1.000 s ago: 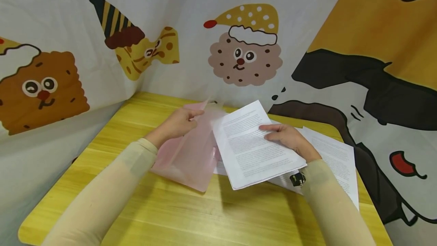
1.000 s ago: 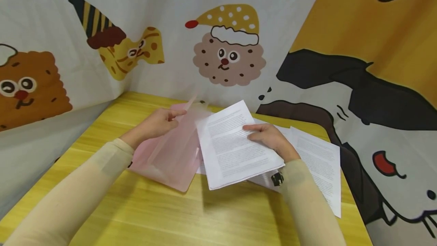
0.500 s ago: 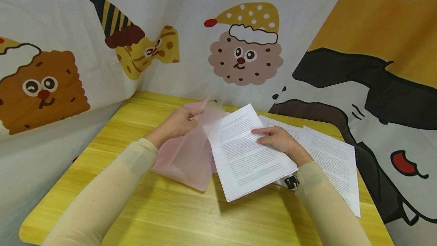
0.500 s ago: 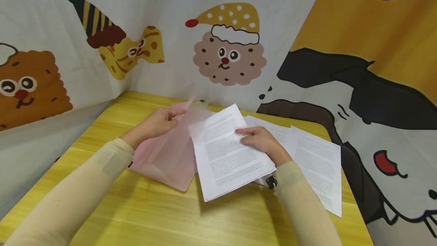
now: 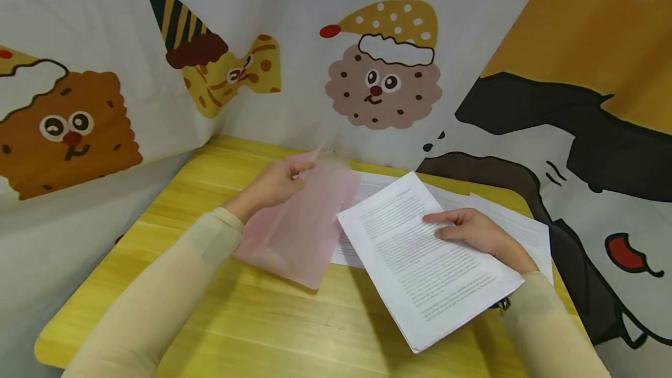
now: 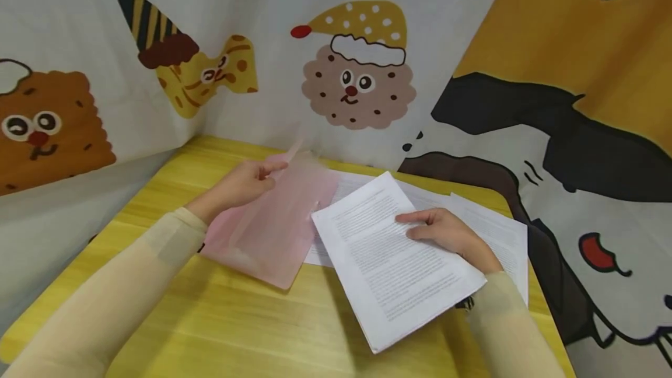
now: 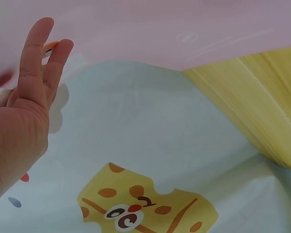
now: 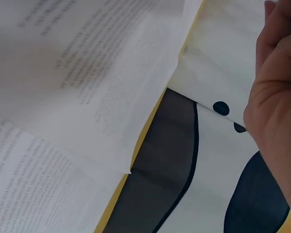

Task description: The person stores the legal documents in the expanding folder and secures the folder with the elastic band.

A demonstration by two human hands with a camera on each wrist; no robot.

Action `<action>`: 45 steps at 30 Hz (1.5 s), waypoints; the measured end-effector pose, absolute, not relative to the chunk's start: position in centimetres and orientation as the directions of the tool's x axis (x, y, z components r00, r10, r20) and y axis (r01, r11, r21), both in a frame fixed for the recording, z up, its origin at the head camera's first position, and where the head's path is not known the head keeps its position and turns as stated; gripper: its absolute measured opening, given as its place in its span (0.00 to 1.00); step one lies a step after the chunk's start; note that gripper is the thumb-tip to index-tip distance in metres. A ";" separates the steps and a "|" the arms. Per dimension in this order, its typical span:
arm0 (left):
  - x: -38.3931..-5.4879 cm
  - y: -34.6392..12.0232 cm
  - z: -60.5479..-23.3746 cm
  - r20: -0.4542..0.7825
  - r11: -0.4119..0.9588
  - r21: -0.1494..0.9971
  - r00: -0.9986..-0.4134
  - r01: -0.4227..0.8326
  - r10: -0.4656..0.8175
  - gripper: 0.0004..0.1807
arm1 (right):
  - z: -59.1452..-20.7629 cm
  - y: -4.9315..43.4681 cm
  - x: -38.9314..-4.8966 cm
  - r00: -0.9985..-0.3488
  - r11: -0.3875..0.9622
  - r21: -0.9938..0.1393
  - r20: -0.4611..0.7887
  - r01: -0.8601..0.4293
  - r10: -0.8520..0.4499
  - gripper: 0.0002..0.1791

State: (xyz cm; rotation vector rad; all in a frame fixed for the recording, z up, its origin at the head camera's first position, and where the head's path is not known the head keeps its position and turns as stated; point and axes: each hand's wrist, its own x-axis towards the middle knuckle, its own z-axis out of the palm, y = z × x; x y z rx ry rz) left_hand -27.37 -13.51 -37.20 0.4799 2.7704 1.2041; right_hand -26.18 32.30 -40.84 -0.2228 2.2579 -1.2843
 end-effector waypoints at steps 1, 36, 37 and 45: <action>-27.3 -13.6 -37.1 0.046 0.643 0.724 -0.948 0.249 0.315 0.28 | -40.9 32.3 -26.0 -0.823 0.500 -0.857 -0.370 0.124 -0.430 0.28; -27.4 -12.4 -37.2 0.074 0.642 0.723 -0.952 0.257 0.299 0.28 | -47.0 20.0 -26.8 -0.978 0.240 -0.948 -0.207 0.209 0.034 0.25; -27.4 -12.4 -37.2 0.071 0.643 0.722 -0.951 0.256 0.300 0.28 | -47.0 19.9 -26.6 -0.976 0.226 -0.949 -0.216 0.219 0.038 0.25; -27.3 -12.1 -37.2 0.063 0.650 0.716 -0.951 0.254 0.301 0.28 | -47.0 18.4 -25.8 -0.979 0.197 -0.959 -0.198 0.205 0.054 0.25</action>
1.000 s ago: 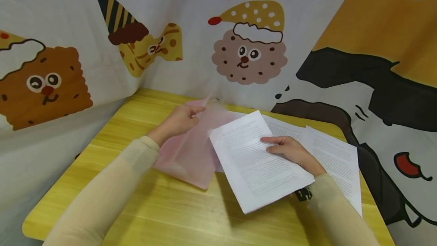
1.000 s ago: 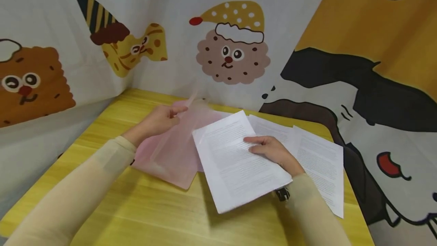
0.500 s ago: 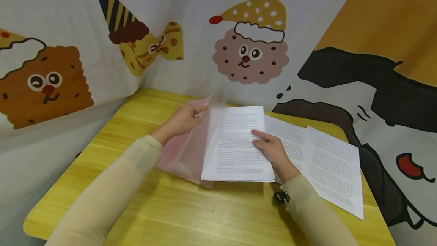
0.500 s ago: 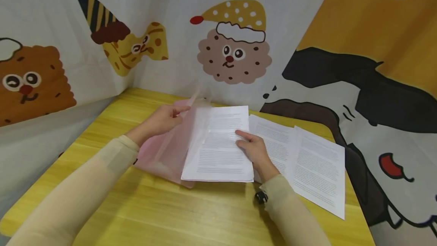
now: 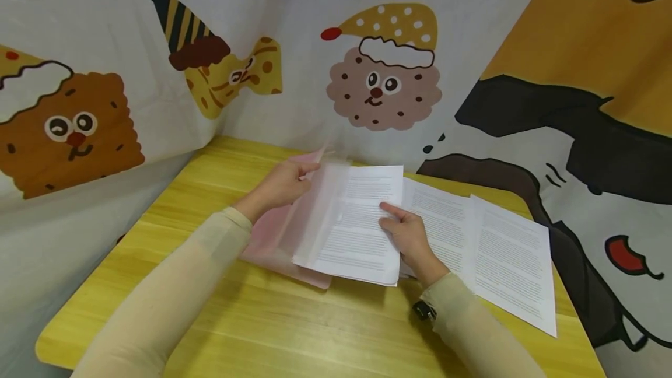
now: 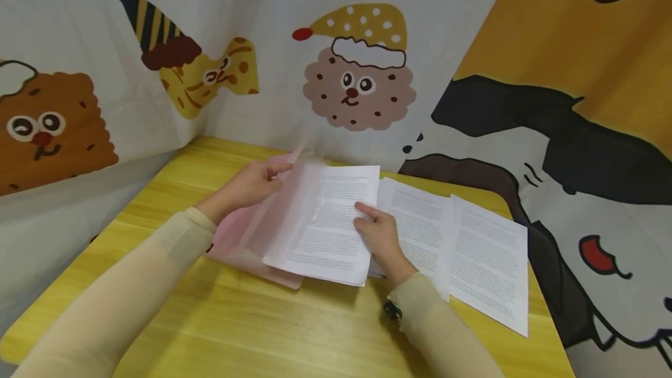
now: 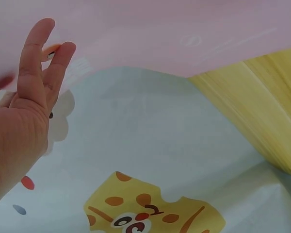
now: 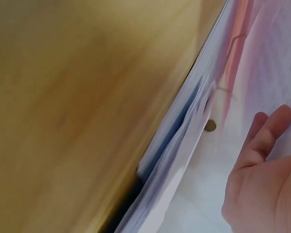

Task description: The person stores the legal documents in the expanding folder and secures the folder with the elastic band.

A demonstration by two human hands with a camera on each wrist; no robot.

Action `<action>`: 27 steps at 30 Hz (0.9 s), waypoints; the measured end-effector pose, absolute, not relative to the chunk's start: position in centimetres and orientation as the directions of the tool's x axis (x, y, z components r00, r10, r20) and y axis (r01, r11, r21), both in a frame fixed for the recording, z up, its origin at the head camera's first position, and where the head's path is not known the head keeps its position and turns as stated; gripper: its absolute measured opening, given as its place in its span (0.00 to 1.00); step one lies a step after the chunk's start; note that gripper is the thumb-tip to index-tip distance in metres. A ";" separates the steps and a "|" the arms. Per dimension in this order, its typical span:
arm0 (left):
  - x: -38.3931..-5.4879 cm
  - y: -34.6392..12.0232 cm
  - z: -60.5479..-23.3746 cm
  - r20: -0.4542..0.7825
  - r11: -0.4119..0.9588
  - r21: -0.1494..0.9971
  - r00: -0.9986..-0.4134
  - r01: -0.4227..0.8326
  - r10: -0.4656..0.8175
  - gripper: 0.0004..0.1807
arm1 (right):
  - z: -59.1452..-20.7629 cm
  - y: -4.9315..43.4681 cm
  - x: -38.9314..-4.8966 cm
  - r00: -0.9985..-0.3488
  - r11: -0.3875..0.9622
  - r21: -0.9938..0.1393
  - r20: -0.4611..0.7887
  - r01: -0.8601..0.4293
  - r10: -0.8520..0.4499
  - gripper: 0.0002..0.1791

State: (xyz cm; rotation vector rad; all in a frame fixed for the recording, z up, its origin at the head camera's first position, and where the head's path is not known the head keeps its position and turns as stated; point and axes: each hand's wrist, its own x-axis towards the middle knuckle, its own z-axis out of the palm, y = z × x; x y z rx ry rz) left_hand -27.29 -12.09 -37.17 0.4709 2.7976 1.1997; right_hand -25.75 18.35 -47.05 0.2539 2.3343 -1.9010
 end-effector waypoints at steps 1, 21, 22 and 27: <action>-27.3 -12.0 -37.2 0.064 0.652 0.713 -0.951 0.256 0.303 0.27 | -47.0 18.1 -25.6 -0.979 0.200 -0.959 -0.195 0.202 0.056 0.25; -27.4 -10.9 -38.3 0.064 0.633 0.727 -0.944 0.267 0.325 0.28 | -46.7 16.9 -25.1 -0.938 0.228 -0.923 -0.335 0.309 -0.085 0.22; -27.5 -10.9 -38.3 0.065 0.637 0.723 -0.943 0.270 0.326 0.28 | -46.7 17.2 -25.0 -0.939 0.232 -0.923 -0.334 0.308 -0.079 0.20; -27.4 -10.8 -38.0 0.068 0.650 0.708 -0.943 0.275 0.325 0.29 | -46.8 17.3 -25.2 -0.938 0.210 -0.927 -0.335 0.310 -0.091 0.18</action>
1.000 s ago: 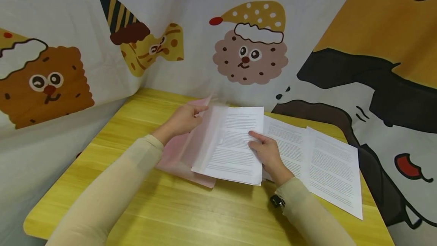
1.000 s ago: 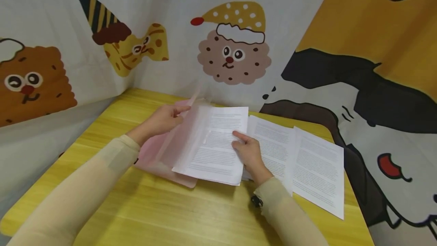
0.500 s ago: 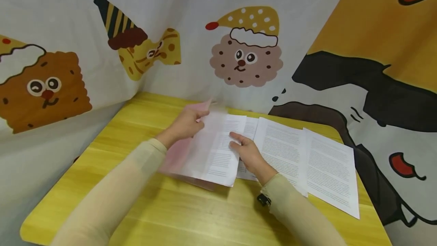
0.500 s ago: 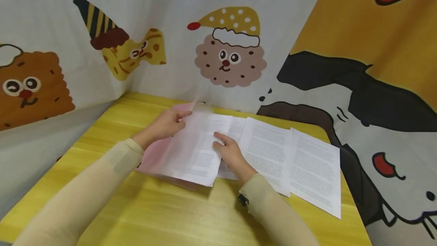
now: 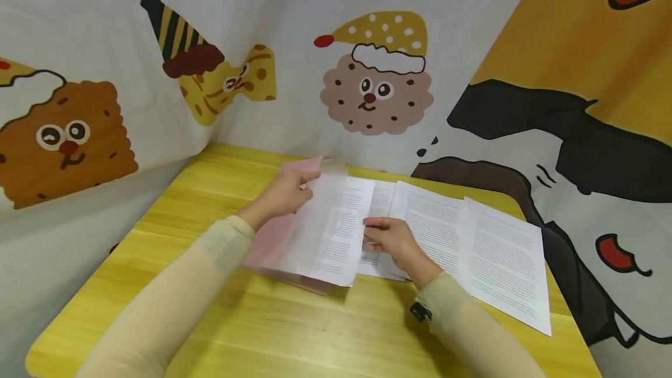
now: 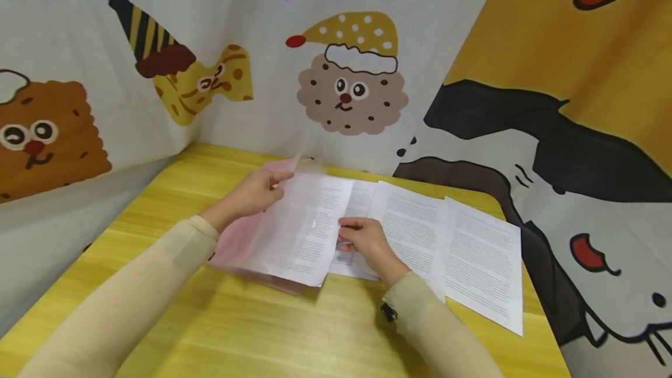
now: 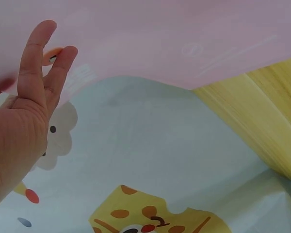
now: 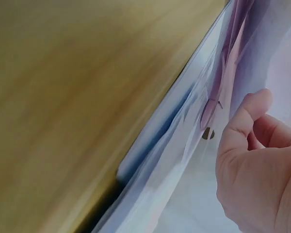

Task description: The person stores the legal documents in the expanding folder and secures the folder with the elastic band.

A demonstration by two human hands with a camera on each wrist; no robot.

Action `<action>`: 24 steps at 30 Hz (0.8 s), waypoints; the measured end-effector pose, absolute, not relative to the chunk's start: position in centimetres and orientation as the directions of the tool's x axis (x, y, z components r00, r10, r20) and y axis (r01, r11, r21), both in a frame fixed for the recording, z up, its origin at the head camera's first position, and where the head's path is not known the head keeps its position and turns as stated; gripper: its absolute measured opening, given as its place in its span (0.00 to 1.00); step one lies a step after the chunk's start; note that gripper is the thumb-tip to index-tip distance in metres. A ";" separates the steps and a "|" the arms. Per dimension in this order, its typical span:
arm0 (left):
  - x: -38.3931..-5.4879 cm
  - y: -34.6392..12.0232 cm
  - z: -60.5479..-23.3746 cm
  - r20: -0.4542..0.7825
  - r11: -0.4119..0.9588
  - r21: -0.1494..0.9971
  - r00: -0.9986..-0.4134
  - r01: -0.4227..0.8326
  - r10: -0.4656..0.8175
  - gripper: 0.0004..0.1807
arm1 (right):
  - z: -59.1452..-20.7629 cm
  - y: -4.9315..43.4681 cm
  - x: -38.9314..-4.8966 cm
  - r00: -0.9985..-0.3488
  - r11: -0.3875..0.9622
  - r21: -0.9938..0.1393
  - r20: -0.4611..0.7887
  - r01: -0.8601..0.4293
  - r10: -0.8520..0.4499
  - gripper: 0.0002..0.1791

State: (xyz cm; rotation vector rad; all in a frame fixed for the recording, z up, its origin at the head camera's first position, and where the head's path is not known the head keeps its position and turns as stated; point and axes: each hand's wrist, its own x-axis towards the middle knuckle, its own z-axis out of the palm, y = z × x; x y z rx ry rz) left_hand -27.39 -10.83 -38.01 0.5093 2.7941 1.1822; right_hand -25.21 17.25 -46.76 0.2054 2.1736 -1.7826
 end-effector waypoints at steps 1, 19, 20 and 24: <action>-27.3 -10.8 -37.9 0.070 0.652 0.707 -0.943 0.276 0.324 0.28 | -46.8 17.1 -25.3 -0.937 0.203 -0.928 -0.336 0.312 -0.097 0.18; -26.7 -10.7 -37.3 0.079 0.646 0.710 -0.943 0.280 0.322 0.27 | -47.6 12.9 -26.8 -0.892 -0.083 -0.909 -0.379 0.409 -0.247 0.19; -26.7 -10.7 -37.4 0.079 0.646 0.710 -0.943 0.281 0.323 0.27 | -47.6 12.8 -26.8 -0.888 -0.090 -0.905 -0.383 0.416 -0.254 0.19; -26.8 -10.7 -37.5 0.082 0.651 0.706 -0.945 0.280 0.317 0.27 | -47.4 12.8 -26.7 -0.874 -0.094 -0.895 -0.396 0.436 -0.281 0.20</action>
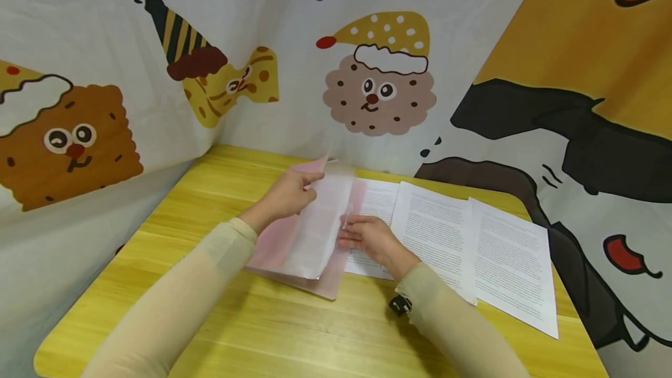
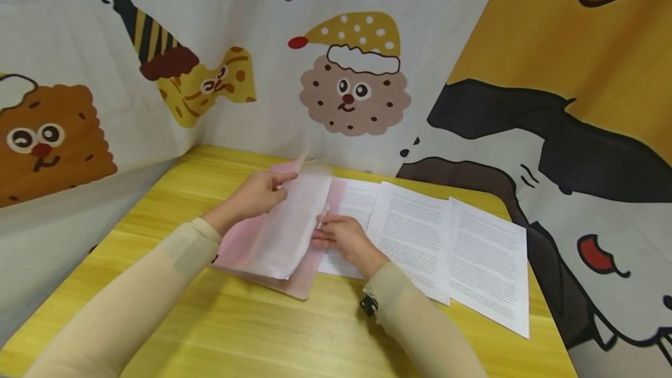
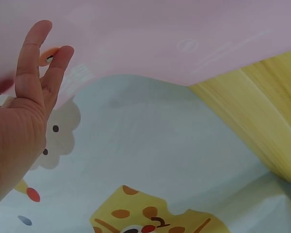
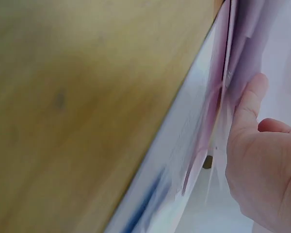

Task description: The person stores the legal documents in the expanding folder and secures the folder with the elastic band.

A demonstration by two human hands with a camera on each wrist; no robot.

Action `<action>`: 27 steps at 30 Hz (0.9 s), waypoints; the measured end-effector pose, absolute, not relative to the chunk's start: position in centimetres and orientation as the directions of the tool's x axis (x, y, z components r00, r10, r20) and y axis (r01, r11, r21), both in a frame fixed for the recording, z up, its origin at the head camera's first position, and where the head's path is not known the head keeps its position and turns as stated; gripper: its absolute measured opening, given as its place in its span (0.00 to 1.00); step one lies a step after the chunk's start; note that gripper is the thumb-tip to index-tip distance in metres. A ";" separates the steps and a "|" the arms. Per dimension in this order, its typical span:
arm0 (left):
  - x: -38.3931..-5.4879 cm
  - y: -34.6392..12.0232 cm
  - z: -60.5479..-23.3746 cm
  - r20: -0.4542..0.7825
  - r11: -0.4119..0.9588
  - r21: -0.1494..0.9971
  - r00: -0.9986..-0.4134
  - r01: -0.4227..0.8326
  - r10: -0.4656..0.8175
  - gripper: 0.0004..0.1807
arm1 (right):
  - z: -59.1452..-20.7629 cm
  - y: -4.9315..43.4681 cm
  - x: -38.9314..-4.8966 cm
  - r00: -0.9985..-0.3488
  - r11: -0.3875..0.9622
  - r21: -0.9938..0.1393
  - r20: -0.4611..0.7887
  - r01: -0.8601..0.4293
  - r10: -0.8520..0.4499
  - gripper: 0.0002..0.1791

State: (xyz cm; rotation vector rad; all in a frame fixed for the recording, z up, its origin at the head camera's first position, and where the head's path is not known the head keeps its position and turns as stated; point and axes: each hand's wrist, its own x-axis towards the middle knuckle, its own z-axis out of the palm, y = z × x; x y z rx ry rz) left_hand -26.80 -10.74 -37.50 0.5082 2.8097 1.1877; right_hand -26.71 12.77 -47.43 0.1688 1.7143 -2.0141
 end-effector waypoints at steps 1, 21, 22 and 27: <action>-26.8 -10.6 -37.5 0.084 0.649 0.707 -0.944 0.282 0.320 0.27 | -47.3 13.1 -26.7 -0.873 -0.095 -0.894 -0.399 0.439 -0.281 0.20; -26.8 -10.7 -37.9 0.064 0.618 0.734 -0.935 0.281 0.349 0.28 | -42.2 38.3 -24.0 -0.909 0.033 -0.909 -0.414 0.415 0.037 0.40; -26.8 -10.7 -37.9 0.065 0.616 0.735 -0.934 0.283 0.351 0.28 | -42.4 39.1 -23.8 -0.902 0.077 -0.900 -0.423 0.429 0.079 0.40; -26.9 -10.3 -38.0 0.047 0.620 0.737 -0.935 0.270 0.352 0.28 | -44.0 40.1 -23.1 -0.874 0.490 -0.724 -0.409 0.486 0.263 0.45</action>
